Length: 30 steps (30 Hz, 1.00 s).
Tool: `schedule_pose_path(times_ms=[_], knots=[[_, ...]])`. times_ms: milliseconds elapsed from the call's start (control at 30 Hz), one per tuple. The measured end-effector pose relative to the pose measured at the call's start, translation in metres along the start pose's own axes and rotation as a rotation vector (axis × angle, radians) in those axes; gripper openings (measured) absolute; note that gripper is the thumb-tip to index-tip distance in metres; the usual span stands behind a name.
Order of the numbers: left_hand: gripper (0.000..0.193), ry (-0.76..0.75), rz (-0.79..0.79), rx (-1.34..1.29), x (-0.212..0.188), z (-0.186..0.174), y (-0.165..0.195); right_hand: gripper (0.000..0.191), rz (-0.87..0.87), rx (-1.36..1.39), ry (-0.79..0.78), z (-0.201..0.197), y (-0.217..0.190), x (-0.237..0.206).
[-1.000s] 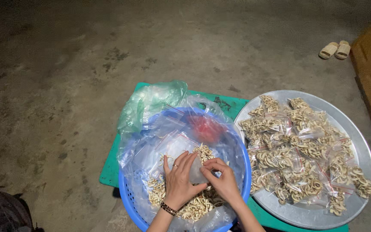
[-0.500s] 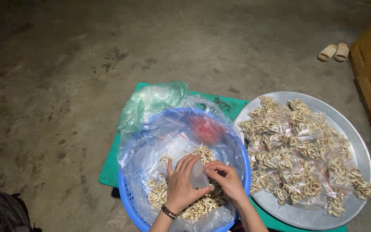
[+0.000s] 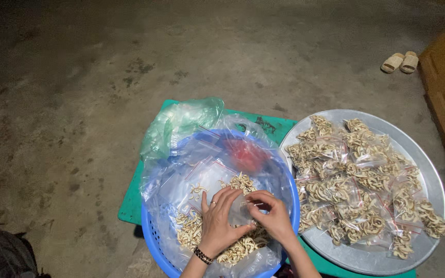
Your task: The person sits at a low table and packs dried squid rings from a large blue basket into small clear plastic zip bags by hand, pressing the contents in and sealing each bag. Filled bags are placed onto a large metal tray beside the basket, which already holds many filled bags.
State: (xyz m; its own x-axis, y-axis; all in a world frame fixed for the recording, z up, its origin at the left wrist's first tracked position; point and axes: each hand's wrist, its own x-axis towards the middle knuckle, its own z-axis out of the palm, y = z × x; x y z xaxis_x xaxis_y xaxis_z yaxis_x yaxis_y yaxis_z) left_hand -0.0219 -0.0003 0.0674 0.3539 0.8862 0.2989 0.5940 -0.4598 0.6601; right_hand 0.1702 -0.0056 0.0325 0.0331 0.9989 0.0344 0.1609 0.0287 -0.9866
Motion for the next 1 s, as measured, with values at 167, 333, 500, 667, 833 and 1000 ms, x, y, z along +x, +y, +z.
schedule_pose_path(times_ms=[167, 333, 500, 667, 833, 1000], knots=[[0.086, 0.038, 0.037, -0.01, 0.0, 0.0, 0.001, 0.027, 0.063, -0.085, 0.005, 0.006, -0.007, -0.002], [0.069, 0.123, 0.06, -0.037, 0.0, -0.005, -0.006, 0.022, 0.172, -0.106, 0.052, 0.009, 0.003, 0.0], [0.066, 0.208, -0.006, -0.102, -0.004, -0.024, -0.022, 0.036, 0.11, -0.256, -0.135, -0.001, 0.017, 0.008], [0.065, 0.232, -0.201, -0.282, -0.01, -0.037, -0.024, 0.105, -0.005, -0.892, -0.509, 0.006, 0.022, -0.012], [0.071, 0.254, -0.192, -0.306, -0.009, -0.039, -0.021, 0.094, 0.116, -1.114, -0.723, 0.015, 0.028, -0.027], [0.075, 0.241, -0.136, -0.132, -0.011, -0.031, -0.027, 0.06, -0.044, -0.992, -0.527, 0.0, 0.025, -0.014]])
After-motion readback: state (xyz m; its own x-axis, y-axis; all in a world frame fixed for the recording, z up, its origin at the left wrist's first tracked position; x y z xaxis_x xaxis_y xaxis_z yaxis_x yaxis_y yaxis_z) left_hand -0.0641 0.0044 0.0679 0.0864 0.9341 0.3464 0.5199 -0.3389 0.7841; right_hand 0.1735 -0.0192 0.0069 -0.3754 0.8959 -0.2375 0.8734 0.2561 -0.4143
